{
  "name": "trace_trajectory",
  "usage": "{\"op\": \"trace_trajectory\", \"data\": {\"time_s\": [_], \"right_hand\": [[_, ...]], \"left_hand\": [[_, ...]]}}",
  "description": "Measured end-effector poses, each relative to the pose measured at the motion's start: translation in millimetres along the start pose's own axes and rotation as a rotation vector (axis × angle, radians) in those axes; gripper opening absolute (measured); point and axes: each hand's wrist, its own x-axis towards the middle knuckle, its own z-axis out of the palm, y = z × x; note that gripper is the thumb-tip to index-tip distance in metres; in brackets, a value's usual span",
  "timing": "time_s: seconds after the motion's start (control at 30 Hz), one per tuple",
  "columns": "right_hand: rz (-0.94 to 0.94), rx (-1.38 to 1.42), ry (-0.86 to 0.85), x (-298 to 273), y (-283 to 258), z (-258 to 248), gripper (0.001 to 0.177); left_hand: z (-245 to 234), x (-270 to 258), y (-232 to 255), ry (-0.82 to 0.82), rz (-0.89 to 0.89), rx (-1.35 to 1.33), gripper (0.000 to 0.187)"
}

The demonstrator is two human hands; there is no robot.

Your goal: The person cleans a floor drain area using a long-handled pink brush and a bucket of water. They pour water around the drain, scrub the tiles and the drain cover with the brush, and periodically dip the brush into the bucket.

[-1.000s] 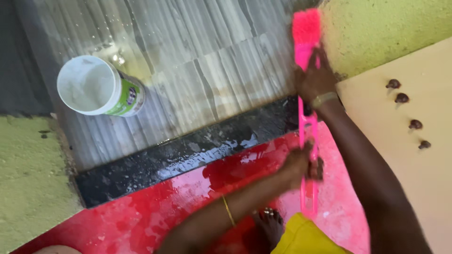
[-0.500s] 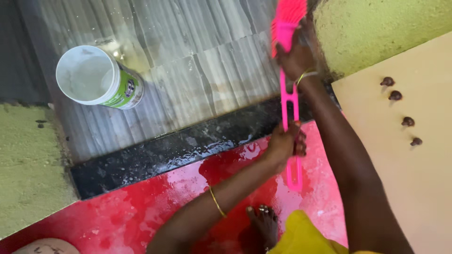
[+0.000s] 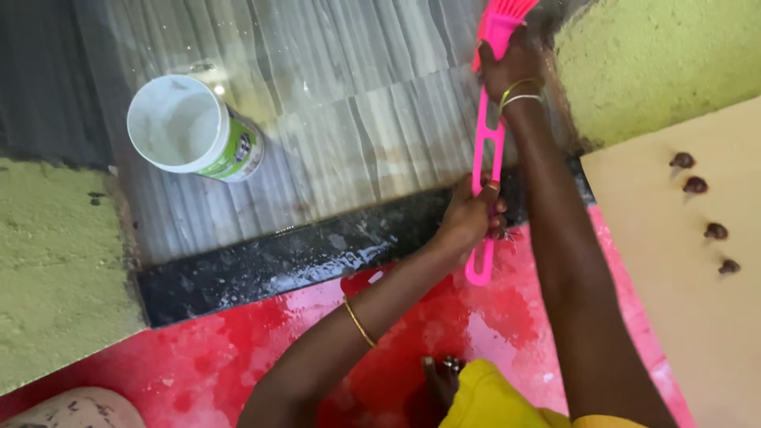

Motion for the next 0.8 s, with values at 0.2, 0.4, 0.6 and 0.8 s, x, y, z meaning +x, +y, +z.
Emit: {"op": "trace_trajectory", "data": {"time_s": [0.2, 0.4, 0.6, 0.8], "right_hand": [[0.030, -0.257, -0.144, -44, -70, 151, 0.069], [0.207, 0.185, -0.109, 12, -12, 60, 0.064], [0.078, -0.402, 0.022, 2, -51, 110, 0.092], [-0.154, -0.329, -0.212, -38, -110, 133, 0.060]], "left_hand": [[-41, -56, -20, 0.239, 0.069, -0.170, 0.017], [-27, -10, 5, 0.102, 0.012, -0.146, 0.016], [-38, -17, 4, 0.058, 0.039, -0.076, 0.016], [-60, -48, 6, 0.240, 0.110, -0.290, 0.021]]}}
